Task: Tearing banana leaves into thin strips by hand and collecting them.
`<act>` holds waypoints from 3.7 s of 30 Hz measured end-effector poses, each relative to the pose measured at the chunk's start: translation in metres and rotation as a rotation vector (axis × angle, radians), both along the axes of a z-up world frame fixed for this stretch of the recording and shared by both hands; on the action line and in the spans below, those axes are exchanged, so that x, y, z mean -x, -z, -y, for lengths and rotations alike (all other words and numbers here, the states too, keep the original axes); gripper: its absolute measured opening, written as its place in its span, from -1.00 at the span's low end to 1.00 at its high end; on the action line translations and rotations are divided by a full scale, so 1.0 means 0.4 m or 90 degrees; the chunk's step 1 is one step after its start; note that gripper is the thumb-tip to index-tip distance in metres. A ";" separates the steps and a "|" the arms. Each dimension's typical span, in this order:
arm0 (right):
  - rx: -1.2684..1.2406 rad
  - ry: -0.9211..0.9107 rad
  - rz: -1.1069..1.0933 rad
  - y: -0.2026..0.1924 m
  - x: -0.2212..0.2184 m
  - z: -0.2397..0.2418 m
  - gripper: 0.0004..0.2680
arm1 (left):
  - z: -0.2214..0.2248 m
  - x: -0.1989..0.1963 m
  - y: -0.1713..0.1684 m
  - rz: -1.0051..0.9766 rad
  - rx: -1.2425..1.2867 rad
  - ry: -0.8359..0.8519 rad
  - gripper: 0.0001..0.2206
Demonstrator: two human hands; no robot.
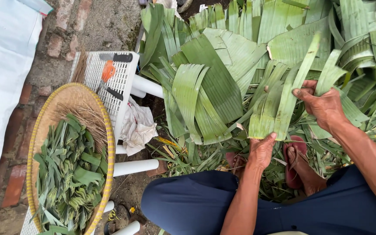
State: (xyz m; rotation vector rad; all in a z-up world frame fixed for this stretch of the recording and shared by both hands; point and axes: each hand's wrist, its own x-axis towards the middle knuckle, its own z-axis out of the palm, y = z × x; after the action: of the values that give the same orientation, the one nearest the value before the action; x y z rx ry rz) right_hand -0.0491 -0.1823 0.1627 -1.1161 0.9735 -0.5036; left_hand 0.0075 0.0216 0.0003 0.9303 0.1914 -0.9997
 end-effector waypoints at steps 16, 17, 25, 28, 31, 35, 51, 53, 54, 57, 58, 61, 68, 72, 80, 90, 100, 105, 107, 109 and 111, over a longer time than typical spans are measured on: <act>0.040 -0.145 -0.031 -0.047 0.047 -0.018 -0.86 | -0.021 -0.017 -0.363 0.386 -0.313 0.447 -0.75; 0.036 -0.145 -0.032 -0.041 0.054 -0.019 -0.86 | -0.001 -0.031 -0.380 0.384 -0.316 0.449 -0.75; 0.044 -0.199 -0.091 -0.105 0.088 -0.043 -0.84 | 0.134 -0.114 -0.381 0.392 -0.094 0.206 -0.56; 0.033 -0.195 -0.079 -0.093 0.093 -0.041 -0.83 | 0.156 -0.113 -0.335 0.375 -0.102 0.165 -0.59; 0.048 -0.195 -0.054 -0.065 0.099 -0.032 -0.82 | 0.151 -0.099 -0.321 0.456 -0.080 0.143 -0.75; 0.045 -0.192 -0.114 -0.074 0.101 -0.036 -0.82 | 0.152 -0.087 -0.321 0.459 -0.059 0.120 -0.78; -0.269 0.079 -0.219 0.225 0.151 0.138 -0.85 | 0.106 -0.106 -0.440 0.411 0.117 0.023 -0.90; -0.276 0.069 -0.190 0.195 0.149 0.121 -0.83 | 0.118 -0.105 -0.443 0.398 0.112 0.005 -0.88; -0.294 -0.024 -0.128 0.170 0.145 0.109 -0.78 | 0.128 -0.100 -0.449 0.384 0.130 0.002 -0.86; -0.287 -0.180 -0.097 0.094 0.124 0.046 -0.55 | 0.159 -0.092 -0.433 0.352 0.148 -0.002 -0.83; -0.261 -0.239 -0.126 0.067 0.117 0.023 -0.49 | 0.173 -0.091 -0.423 0.335 0.151 0.002 -0.82; -0.237 -0.240 -0.144 0.173 0.122 -0.023 -0.63 | 0.201 -0.091 -0.415 0.371 0.117 0.024 -0.79; -0.165 -0.177 -0.121 0.193 0.099 -0.045 -0.77 | 0.206 -0.091 -0.458 0.322 -0.121 0.013 -0.26; -0.189 -0.140 -0.094 0.201 0.093 -0.029 -0.80 | 0.089 -0.033 -0.327 0.093 -0.105 0.058 -0.47; -0.104 -0.244 -0.104 0.144 0.102 -0.053 -0.50 | 0.115 -0.006 -0.102 -0.390 -0.065 0.080 -0.18; -0.222 -0.128 -0.018 0.123 0.083 -0.077 -0.82 | 0.119 0.054 -0.097 -0.181 -0.159 -0.227 -0.78; -0.329 -0.018 -0.056 0.161 0.056 -0.098 -0.80 | 0.094 0.088 -0.065 0.022 -0.161 -0.234 -0.56; -0.291 0.082 -0.076 0.172 0.060 -0.106 -0.88 | 0.103 0.091 -0.188 0.025 -0.106 -0.226 -0.80; -0.286 0.105 -0.084 0.127 0.069 -0.083 -0.91 | 0.105 0.088 -0.206 0.021 -0.113 -0.222 -0.81; -0.306 0.205 -0.208 0.061 0.082 -0.038 -0.82 | 0.096 0.081 -0.242 0.001 -0.094 -0.272 -0.76; -0.306 0.238 -0.153 0.110 0.109 0.038 -0.91 | 0.070 0.056 -0.223 0.012 -0.107 -0.252 -0.74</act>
State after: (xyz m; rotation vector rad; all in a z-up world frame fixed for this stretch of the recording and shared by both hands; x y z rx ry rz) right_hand -0.0926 -0.1975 0.1188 -0.5680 1.4385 -0.4064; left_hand -0.0150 -0.0065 0.0896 1.0067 0.4305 -0.6151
